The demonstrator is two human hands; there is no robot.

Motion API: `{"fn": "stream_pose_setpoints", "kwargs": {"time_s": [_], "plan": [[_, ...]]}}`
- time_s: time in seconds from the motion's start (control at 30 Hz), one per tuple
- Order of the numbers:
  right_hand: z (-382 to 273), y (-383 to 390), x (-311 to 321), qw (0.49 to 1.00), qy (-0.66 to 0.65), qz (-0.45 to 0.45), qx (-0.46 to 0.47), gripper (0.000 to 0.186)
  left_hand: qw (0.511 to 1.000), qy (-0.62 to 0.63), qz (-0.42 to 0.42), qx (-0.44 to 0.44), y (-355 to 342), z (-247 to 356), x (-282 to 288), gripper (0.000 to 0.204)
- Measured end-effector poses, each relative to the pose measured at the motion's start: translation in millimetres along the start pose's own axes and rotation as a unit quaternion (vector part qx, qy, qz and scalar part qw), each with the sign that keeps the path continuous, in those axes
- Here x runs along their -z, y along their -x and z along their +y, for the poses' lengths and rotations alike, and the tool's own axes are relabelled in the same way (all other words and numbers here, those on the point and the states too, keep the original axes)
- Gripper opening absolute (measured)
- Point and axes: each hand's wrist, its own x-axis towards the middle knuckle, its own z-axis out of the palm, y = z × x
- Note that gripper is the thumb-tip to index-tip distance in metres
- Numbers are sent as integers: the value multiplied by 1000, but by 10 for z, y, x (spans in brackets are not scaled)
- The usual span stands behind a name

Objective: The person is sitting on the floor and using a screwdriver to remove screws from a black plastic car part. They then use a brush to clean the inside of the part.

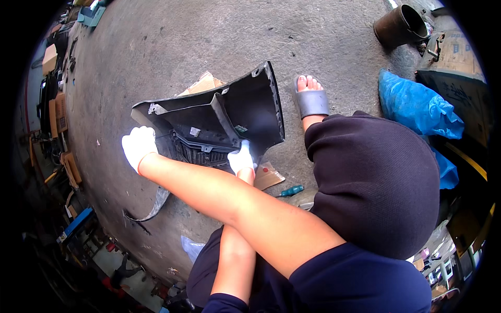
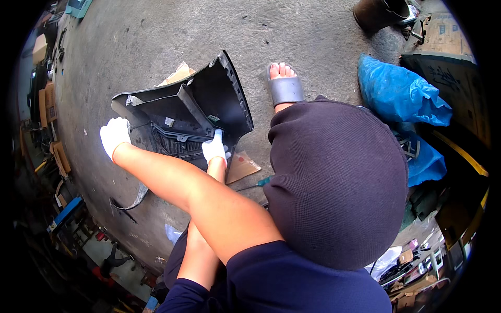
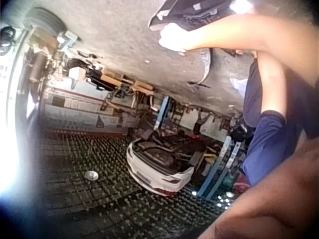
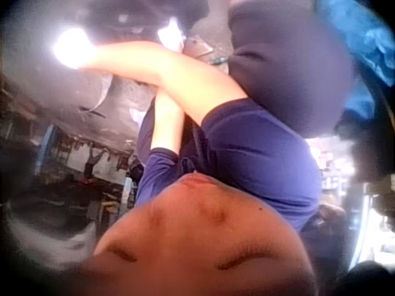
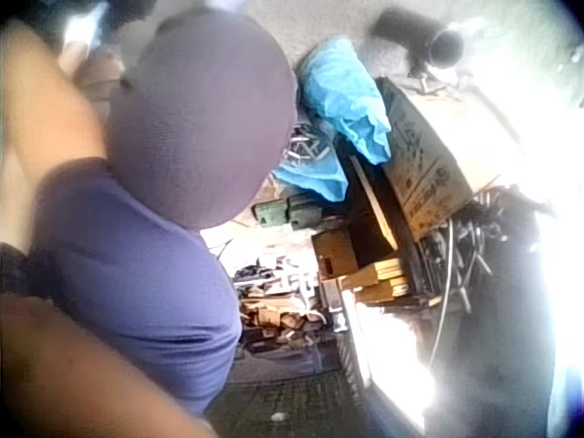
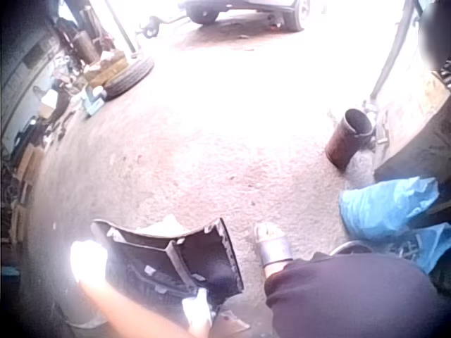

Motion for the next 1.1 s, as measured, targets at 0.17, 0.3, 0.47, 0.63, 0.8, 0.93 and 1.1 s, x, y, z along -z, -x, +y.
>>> {"fn": "stream_pose_setpoints", "kwargs": {"time_s": [0.17, 0.3, 0.47, 0.63, 0.8, 0.93, 1.1], "plan": [[-26, 91, 63, 1000, 3, 3, 30, 16, 999, 34, -4, 9, -317, -11, 50, 40], [-13, 48, 73, 1000, -12, 5, 16, 17, 1000, 18, -15, 5, -150, 159, 202, 35], [65, -50, 132, 999, -1, 36, 5, 17, 994, 81, -66, 20, -288, -9, 255, 31], [187, -124, 181, 999, 1, 46, -4, 17, 984, 158, -82, 24, -352, -261, 173, 30], [374, -221, 318, 999, -3, 37, -27, 21, 977, 165, -133, 25, -277, -391, 190, 27], [428, -228, 435, 998, -24, 15, -48, 23, 973, 175, -151, 22, -242, -463, 207, 24], [448, -222, 508, 998, -29, 9, -52, 24, 968, 182, -170, 5, -187, -470, 306, 21]]}}
